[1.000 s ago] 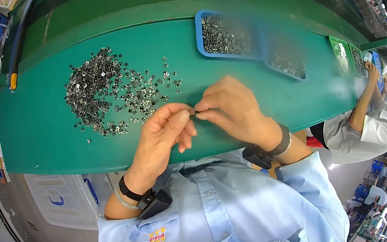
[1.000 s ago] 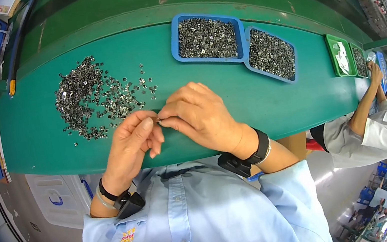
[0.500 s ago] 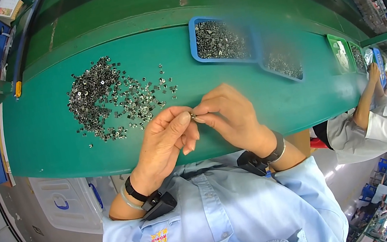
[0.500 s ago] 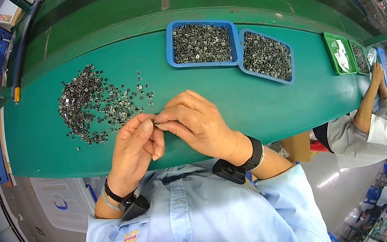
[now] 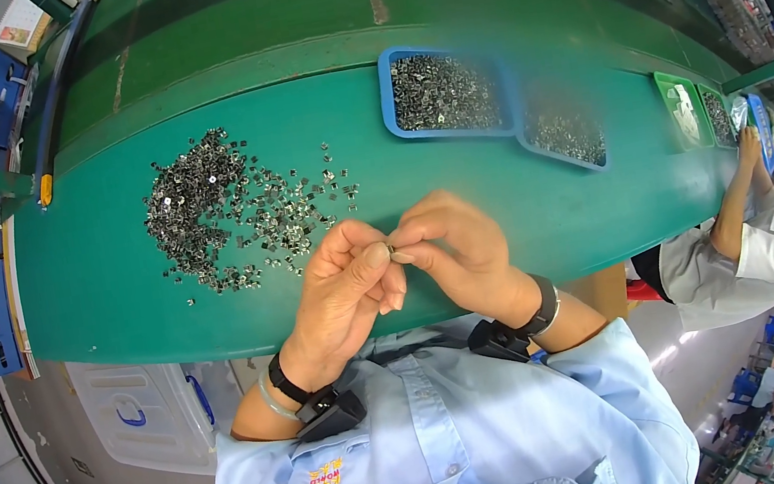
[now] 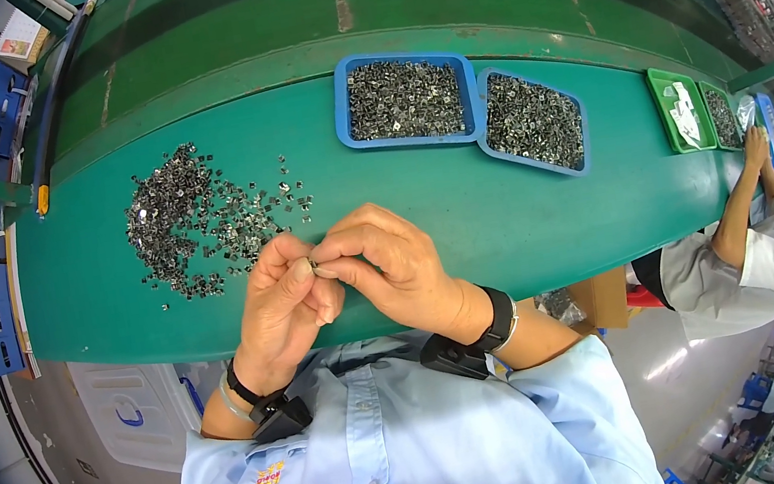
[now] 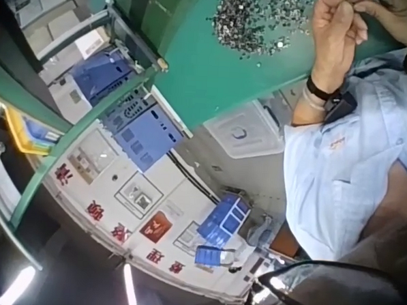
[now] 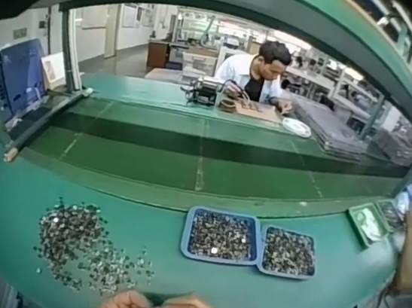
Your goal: The person picks up a small metal component from a pile, inspects it by turning it over between their fingers, and then places it into a blue plastic tray. This process is repeated for several other components, handling them one at a time.
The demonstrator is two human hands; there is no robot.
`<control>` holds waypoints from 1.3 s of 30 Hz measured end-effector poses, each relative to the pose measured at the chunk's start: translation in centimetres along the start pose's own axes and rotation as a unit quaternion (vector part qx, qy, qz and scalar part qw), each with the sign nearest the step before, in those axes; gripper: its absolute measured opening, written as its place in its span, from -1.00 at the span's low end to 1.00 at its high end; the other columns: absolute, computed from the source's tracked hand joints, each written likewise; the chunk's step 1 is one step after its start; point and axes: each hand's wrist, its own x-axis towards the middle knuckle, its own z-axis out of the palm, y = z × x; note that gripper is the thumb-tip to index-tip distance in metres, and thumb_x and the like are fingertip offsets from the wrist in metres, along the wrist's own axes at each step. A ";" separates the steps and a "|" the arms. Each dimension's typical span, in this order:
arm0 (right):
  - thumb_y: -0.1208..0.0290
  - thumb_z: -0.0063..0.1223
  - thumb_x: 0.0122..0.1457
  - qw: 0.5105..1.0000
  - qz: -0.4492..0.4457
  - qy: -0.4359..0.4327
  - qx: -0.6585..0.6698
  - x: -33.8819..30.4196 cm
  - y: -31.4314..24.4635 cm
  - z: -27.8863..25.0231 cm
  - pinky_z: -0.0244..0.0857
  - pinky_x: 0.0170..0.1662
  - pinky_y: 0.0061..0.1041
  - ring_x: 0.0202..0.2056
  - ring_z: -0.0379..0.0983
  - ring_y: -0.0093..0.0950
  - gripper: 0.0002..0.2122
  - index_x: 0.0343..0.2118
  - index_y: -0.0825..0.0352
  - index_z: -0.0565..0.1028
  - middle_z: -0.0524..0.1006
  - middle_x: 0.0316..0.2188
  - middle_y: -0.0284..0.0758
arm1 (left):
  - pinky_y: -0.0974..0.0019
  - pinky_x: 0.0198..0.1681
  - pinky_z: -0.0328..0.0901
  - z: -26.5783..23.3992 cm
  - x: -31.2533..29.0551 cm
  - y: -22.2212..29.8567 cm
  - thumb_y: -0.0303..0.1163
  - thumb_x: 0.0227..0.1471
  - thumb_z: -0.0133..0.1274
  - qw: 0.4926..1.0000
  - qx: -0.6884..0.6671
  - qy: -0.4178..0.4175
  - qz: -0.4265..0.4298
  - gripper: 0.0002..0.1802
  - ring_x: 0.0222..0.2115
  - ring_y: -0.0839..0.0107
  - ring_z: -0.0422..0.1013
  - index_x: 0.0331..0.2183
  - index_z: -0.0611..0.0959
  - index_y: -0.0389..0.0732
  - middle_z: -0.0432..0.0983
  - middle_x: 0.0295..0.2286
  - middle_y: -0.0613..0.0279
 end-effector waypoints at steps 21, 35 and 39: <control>0.56 0.14 -0.02 0.996 0.050 0.013 0.070 0.5 -0.1 -0.4 0.33 -0.40 -0.52 -0.43 0.45 -0.44 -0.88 -0.38 0.29 0.50 0.52 -0.46 -0.35 | 0.47 -0.62 0.17 0.9 0.4 0.9 -0.31 0.11 -0.03 0.999 -0.041 -0.023 -0.021 -0.85 -0.67 0.50 0.30 -0.38 0.46 -0.19 0.41 -0.64 0.24; 0.54 0.10 0.01 0.999 -0.020 -0.046 0.018 1.3 -0.1 -1.0 0.32 -0.45 -0.50 -0.46 0.44 -0.42 -0.90 -0.37 0.30 0.47 0.49 -0.50 -0.34 | 0.44 -0.65 0.16 0.7 0.3 1.4 -0.34 0.10 -0.01 0.998 -0.046 -0.027 -0.044 -0.86 -0.70 0.49 0.28 -0.41 0.44 -0.20 0.39 -0.67 0.25; 0.55 0.10 0.01 0.997 -0.040 -0.060 -0.009 1.4 0.3 -1.0 0.31 -0.47 -0.50 -0.47 0.44 -0.42 -0.89 -0.37 0.30 0.46 0.48 -0.51 -0.34 | 0.46 -0.65 0.17 0.4 0.4 1.8 -0.34 0.10 -0.02 0.999 -0.002 -0.010 -0.051 -0.85 -0.70 0.50 0.28 -0.42 0.44 -0.21 0.39 -0.66 0.25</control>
